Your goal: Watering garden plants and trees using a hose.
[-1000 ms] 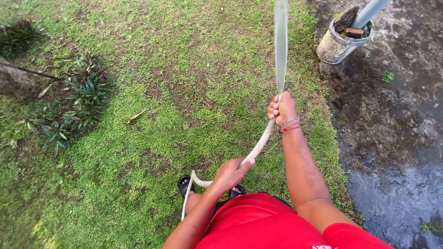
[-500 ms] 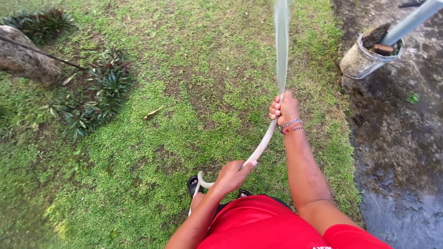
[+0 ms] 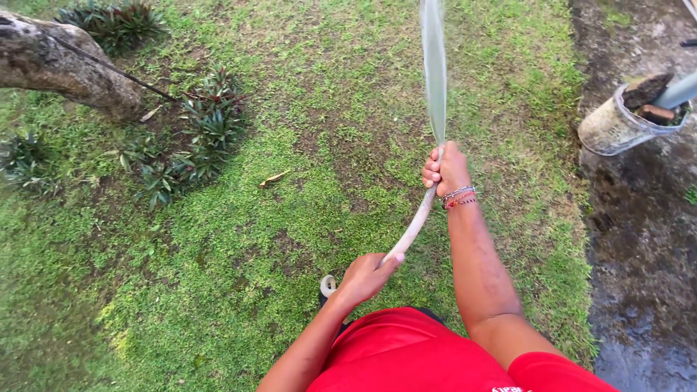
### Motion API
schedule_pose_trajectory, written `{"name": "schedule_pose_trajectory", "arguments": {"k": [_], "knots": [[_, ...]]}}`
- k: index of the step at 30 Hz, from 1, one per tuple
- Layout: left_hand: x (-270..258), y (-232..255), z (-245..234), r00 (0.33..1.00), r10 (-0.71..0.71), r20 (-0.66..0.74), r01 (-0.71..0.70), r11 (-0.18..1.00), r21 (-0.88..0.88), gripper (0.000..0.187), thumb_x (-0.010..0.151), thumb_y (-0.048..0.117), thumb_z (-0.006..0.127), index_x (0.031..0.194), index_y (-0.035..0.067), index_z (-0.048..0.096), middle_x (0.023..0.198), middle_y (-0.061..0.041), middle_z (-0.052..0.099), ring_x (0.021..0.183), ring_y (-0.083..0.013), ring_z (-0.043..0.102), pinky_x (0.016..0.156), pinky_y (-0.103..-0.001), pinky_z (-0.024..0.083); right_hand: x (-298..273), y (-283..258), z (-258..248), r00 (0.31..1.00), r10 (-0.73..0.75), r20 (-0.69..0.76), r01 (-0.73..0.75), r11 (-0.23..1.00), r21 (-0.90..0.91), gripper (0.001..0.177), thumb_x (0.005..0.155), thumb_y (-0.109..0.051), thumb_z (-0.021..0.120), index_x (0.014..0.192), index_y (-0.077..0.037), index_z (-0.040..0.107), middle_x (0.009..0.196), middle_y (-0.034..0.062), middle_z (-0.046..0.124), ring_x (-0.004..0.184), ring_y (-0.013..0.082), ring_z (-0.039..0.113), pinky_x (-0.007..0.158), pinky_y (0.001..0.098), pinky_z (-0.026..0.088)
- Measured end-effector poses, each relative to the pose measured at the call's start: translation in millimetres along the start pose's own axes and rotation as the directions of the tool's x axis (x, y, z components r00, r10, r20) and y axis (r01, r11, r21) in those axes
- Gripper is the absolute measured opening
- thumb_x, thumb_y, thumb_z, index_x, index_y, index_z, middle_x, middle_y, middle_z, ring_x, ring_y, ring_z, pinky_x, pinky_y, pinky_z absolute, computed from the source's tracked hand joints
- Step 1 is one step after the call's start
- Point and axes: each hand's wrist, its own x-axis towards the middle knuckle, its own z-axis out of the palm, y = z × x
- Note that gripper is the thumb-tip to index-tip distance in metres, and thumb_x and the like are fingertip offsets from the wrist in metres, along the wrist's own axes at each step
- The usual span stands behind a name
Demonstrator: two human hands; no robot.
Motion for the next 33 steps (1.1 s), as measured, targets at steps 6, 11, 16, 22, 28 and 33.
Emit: {"name": "schedule_pose_trajectory", "arguments": {"k": [6,11,16,22,28,33], "knots": [[-17,-24,-62,1.0,-0.002,-0.027,0.002,1.0,-0.001,0.063,0.098,0.061,0.048,0.09,0.002,0.069,0.079,-0.028,0.066,0.095,-0.0527,0.066,0.082,-0.058,0.05,11,19,83,0.998,0.026,0.063,-0.022,0.997,-0.068,0.023,0.089,-0.036,0.042,0.075,-0.019,0.047,0.051,-0.0057,0.03,0.033,0.0093,0.032,0.031,0.0334,0.034],[-32,-66,-108,0.997,-0.037,-0.066,0.035,0.999,-0.036,0.058,0.098,0.059,0.048,0.085,0.006,0.068,0.075,-0.022,0.068,0.093,-0.0484,0.068,0.082,-0.056,0.05,18,50,155,0.991,0.075,0.108,-0.065,0.994,-0.093,0.023,0.088,-0.036,0.041,0.075,-0.018,0.047,0.05,-0.0063,0.03,0.033,0.0089,0.031,0.03,0.0331,0.033],[-54,-99,-147,0.994,-0.057,-0.09,0.053,0.997,-0.05,0.059,0.099,0.057,0.048,0.098,0.003,0.071,0.086,-0.027,0.07,0.1,-0.0504,0.067,0.086,-0.057,0.051,23,85,219,0.982,0.132,0.135,-0.107,0.978,-0.178,0.026,0.091,-0.037,0.038,0.076,-0.017,0.046,0.051,-0.0051,0.029,0.032,0.0091,0.031,0.029,0.0335,0.035],[-61,-126,-165,0.99,-0.089,-0.113,0.073,0.988,-0.139,0.058,0.1,0.057,0.048,0.093,0.003,0.07,0.084,-0.027,0.069,0.097,-0.0501,0.068,0.083,-0.057,0.05,35,116,280,0.959,0.225,0.175,-0.153,0.924,-0.349,0.024,0.09,-0.034,0.04,0.075,-0.016,0.046,0.05,-0.0048,0.031,0.03,0.0084,0.03,0.027,0.0331,0.033],[-41,-134,-191,0.987,-0.107,-0.12,0.082,0.976,-0.202,0.066,0.101,0.06,0.044,0.098,0.001,0.071,0.093,-0.033,0.068,0.104,-0.0535,0.065,0.085,-0.062,0.047,62,125,336,0.938,0.295,0.183,-0.167,0.846,-0.507,0.026,0.09,-0.034,0.038,0.074,-0.015,0.047,0.051,-0.0045,0.03,0.031,0.0078,0.029,0.026,0.0333,0.032],[-6,-150,-226,0.975,-0.147,-0.166,0.099,0.959,-0.267,0.064,0.1,0.063,0.044,0.102,0.007,0.074,0.092,-0.028,0.07,0.105,-0.0499,0.066,0.088,-0.057,0.05,109,126,382,0.948,0.247,0.2,-0.113,0.851,-0.513,0.03,0.092,-0.035,0.037,0.073,-0.015,0.048,0.049,-0.0031,0.032,0.03,0.0093,0.031,0.026,0.0341,0.034]]}}
